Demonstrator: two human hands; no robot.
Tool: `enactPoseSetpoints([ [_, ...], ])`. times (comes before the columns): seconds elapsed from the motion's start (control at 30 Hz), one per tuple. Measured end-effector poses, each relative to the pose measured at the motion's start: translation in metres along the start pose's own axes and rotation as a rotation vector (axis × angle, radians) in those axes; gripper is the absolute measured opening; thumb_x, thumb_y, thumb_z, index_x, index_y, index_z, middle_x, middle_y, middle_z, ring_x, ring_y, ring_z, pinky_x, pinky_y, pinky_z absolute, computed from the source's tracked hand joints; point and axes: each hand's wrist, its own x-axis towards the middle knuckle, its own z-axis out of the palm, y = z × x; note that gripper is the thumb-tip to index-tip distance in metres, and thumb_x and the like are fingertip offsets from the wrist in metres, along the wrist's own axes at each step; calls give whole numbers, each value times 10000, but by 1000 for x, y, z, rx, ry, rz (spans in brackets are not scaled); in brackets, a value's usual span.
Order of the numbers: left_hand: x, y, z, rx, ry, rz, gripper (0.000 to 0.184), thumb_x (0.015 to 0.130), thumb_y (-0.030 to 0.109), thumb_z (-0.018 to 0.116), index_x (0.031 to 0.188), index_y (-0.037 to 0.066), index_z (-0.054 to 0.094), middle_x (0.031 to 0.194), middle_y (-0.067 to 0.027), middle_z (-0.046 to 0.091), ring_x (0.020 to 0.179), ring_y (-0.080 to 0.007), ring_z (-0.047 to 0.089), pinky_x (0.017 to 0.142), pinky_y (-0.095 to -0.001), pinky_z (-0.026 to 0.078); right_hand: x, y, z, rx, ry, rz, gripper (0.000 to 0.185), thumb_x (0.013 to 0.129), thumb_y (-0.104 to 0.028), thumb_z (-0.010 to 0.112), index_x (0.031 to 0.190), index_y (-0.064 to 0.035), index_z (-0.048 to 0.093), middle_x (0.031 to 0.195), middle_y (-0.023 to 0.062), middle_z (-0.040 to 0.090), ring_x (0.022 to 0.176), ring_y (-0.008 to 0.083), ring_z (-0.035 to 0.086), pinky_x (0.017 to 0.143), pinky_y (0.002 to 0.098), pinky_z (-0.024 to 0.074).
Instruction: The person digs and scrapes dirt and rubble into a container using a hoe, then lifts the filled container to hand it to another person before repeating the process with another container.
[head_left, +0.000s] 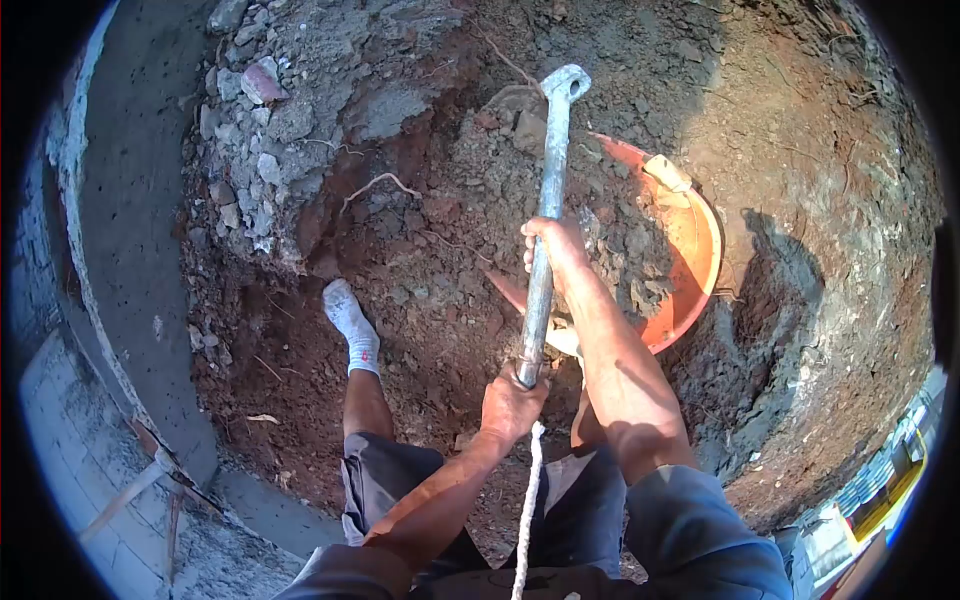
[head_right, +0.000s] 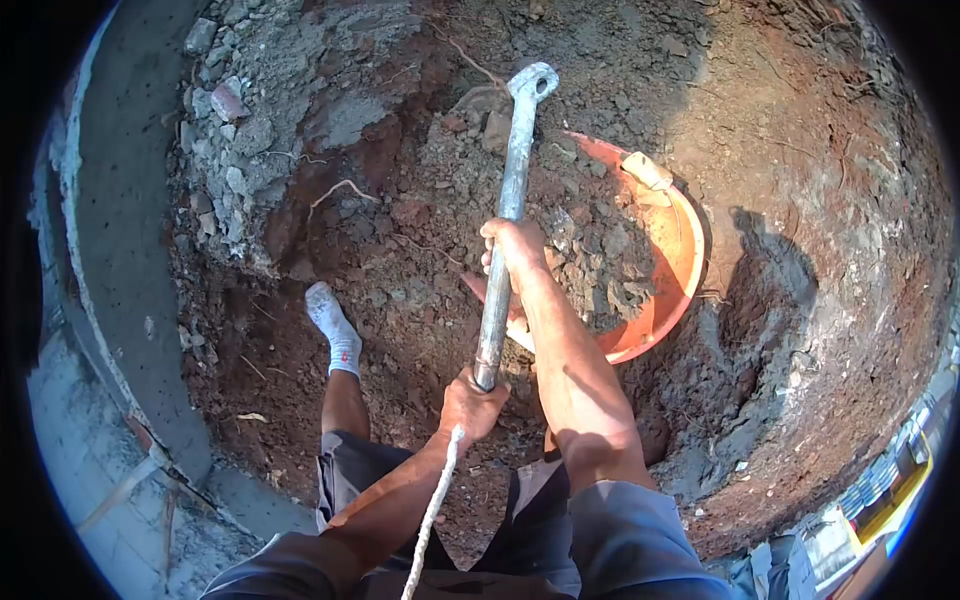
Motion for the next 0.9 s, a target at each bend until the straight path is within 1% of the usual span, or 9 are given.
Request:
enactPoseSetpoints([
  [0.03, -17, -13, 16, 15, -3, -13, 398, 789, 307, 695, 1010, -1, 573, 816, -226, 669, 849, -365, 674, 743, -409, 520, -21, 16, -12, 51, 25, 24, 107, 750, -111, 636, 741, -48, 549, 601, 49, 547, 449, 174, 531, 418, 330, 448],
  [0.2, -87, -178, 92, 153, -226, -158, 427, 790, 383, 695, 1097, 106, 588, 920, -143, 689, 895, -316, 676, 745, -418, 524, -132, 145, -72, 83, 229, -49, 277, 721, 36, 622, 987, 14, 547, 629, 48, 556, 400, 130, 502, 359, 278, 424],
  [0.33, -110, -127, 101, 360, -450, 137, 507, 757, 506, 655, 1177, 228, 600, 1017, -116, 691, 944, -308, 664, 804, -413, 525, -190, 98, -99, 176, 221, -189, 224, 698, 38, 625, 909, 6, 557, 686, 72, 602, 467, 129, 535, 396, 268, 425],
  [0.4, -70, -21, 93, 288, -447, -25, 445, 761, 345, 668, 1175, 202, 588, 982, -129, 688, 932, -311, 660, 804, -424, 526, -190, 21, -114, 186, 227, -295, 220, 685, 49, 621, 886, 3, 543, 707, 70, 605, 476, 136, 536, 457, 271, 454],
  [0.5, -7, 144, 73, -11, -214, 814, 225, 721, 125, 664, 933, 102, 592, 735, -67, 619, 672, -240, 636, 663, -368, 526, -251, -160, -91, 96, 193, -979, 135, 761, -9, 635, 852, 10, 538, 697, 83, 571, 578, 165, 588, 556, 309, 497],
  [0.6, 15, 332, 29, -243, -344, 1228, 228, 630, 121, 718, 829, 121, 606, 709, -68, 645, 670, -241, 655, 630, -366, 532, -293, -315, -103, -152, 20, -1492, 164, 836, -105, 643, 904, 33, 586, 801, 132, 600, 645, 184, 604, 616, 310, 517],
  [0.7, 13, 437, -51, -105, -140, 1397, 272, 678, 259, 698, 896, 97, 679, 743, -133, 650, 742, -281, 659, 711, -392, 534, -218, -362, -55, -96, 208, -1455, 171, 829, -106, 634, 912, 35, 583, 784, 129, 594, 628, 195, 597, 600, 324, 516],
  [0.8, 69, 391, -103, -89, -138, 1336, 293, 759, 270, 655, 978, 77, 680, 895, -169, 685, 829, -312, 665, 761, -390, 535, -63, -282, 11, -48, 285, -1065, 180, 822, -107, 624, 920, 37, 581, 767, 125, 588, 611, 205, 590, 583, 337, 515],
  [0.9, 150, 89, -105, -75, -163, 669, 300, 791, 209, 669, 1044, 50, 640, 958, -146, 687, 870, -240, 671, 805, -357, 537, 56, -114, 72, -45, 279, -522, 189, 815, -108, 614, 928, 40, 579, 750, 122, 582, 595, 215, 583, 567, 351, 514],
])
